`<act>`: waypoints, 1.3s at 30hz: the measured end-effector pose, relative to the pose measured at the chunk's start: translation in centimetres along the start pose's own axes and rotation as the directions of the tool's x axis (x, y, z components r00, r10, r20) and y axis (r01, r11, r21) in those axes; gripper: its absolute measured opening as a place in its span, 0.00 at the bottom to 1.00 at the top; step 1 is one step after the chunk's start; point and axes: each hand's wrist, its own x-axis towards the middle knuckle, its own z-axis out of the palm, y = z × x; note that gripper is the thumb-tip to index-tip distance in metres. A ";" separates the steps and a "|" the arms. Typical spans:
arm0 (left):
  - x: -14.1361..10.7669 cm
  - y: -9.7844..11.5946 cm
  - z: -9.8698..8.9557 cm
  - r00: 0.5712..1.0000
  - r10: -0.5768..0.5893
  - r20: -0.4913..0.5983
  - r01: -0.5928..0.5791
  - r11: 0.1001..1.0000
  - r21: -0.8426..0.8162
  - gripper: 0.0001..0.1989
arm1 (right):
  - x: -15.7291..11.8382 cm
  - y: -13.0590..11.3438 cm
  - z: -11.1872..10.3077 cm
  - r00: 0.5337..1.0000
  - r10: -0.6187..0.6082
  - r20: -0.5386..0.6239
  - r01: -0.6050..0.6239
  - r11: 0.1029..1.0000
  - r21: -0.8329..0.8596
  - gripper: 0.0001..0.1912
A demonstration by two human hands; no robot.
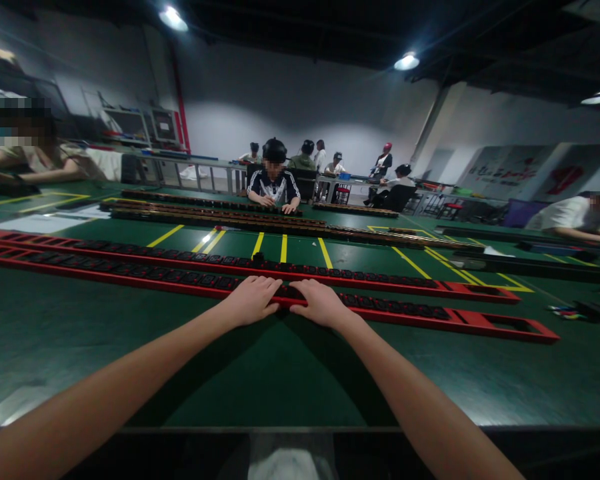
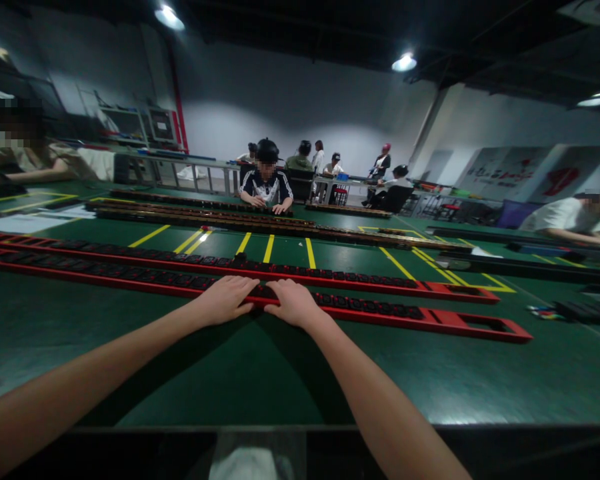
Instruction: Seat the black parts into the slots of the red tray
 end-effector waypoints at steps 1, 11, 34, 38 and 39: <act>0.0 0.0 0.0 1.000 -0.001 -0.001 0.001 1.000 0.000 0.27 | 0.0 0.0 0.0 1.000 -0.002 -0.003 0.002 1.000 -0.001 0.30; 0.0 0.0 0.1 1.000 -0.003 -0.001 0.003 1.000 0.000 0.27 | 0.1 0.3 0.3 1.000 0.007 -0.006 -0.007 1.000 -0.011 0.32; 0.0 0.0 0.0 1.000 0.006 -0.003 -0.006 1.000 -0.023 0.25 | -0.2 -0.2 -0.4 1.000 0.010 0.010 -0.010 1.000 -0.002 0.30; 0.0 0.0 -0.1 1.000 0.004 -0.001 -0.004 1.000 -0.020 0.25 | -0.2 -0.1 -0.2 1.000 0.004 -0.002 -0.004 1.000 -0.010 0.29; 0.0 0.0 -0.1 1.000 0.002 0.000 -0.002 1.000 -0.020 0.25 | -0.2 -0.1 -0.2 1.000 0.002 -0.002 -0.002 1.000 -0.010 0.30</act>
